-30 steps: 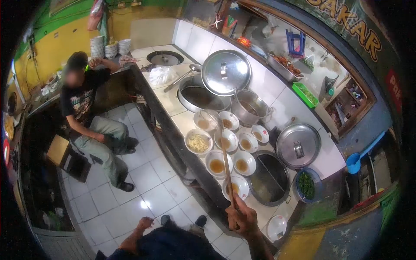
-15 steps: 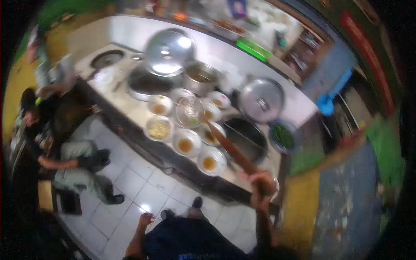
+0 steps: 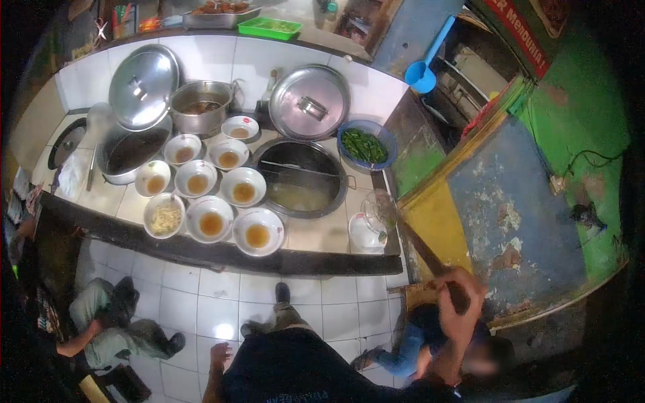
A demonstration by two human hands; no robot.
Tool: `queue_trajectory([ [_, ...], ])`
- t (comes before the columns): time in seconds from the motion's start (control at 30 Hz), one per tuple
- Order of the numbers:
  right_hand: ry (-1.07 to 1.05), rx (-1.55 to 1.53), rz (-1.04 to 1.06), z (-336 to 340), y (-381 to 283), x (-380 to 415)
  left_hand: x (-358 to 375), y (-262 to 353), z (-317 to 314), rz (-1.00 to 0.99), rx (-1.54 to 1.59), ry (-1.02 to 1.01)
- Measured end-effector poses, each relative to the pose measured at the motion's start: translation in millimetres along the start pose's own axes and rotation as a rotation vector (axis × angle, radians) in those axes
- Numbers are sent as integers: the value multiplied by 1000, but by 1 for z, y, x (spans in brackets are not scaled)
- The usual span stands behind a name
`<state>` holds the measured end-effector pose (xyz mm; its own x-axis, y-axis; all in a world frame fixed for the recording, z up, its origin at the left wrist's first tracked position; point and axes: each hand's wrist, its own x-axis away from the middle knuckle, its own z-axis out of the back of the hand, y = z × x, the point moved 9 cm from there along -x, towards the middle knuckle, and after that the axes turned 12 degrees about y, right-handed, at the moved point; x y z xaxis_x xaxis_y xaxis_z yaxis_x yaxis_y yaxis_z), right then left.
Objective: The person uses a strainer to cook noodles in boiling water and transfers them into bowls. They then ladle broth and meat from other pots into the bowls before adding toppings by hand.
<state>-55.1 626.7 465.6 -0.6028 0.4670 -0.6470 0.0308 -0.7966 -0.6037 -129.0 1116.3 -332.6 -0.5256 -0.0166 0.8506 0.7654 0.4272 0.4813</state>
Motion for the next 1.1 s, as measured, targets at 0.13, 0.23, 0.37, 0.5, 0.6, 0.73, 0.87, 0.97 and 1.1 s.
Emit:
queue_trajectory([
  [0.13, -174, 190, 132, -17, 6, 17, 12, 30, -22, -147, 59, -80],
  [0.23, -330, 214, 121, -44, 31, 37, 6, 17, -17, -137, -5, -106],
  [0.37, -341, 220, 60, -76, 42, 64, -6, -25, -9, 144, 149, -330],
  [0.5, -446, 310, 246, -116, 67, 76, 30, -2, 1, -221, -255, 30],
  [0.6, -511, 392, 341, -145, 90, 84, 26, -7, 3, -133, -102, -18],
  [0.73, -626, 469, 369, -187, 114, 97, 19, -10, -3, 7, 156, -164],
  [0.87, -597, 364, 316, -227, 132, 116, 56, 11, -4, -67, -128, 235],
  [0.97, -575, 328, 340, -261, 128, 126, 49, 7, -5, -96, -54, 87],
  [1.1, -397, 175, 507, -298, 110, 129, 63, 18, -11, -306, -123, 63],
])
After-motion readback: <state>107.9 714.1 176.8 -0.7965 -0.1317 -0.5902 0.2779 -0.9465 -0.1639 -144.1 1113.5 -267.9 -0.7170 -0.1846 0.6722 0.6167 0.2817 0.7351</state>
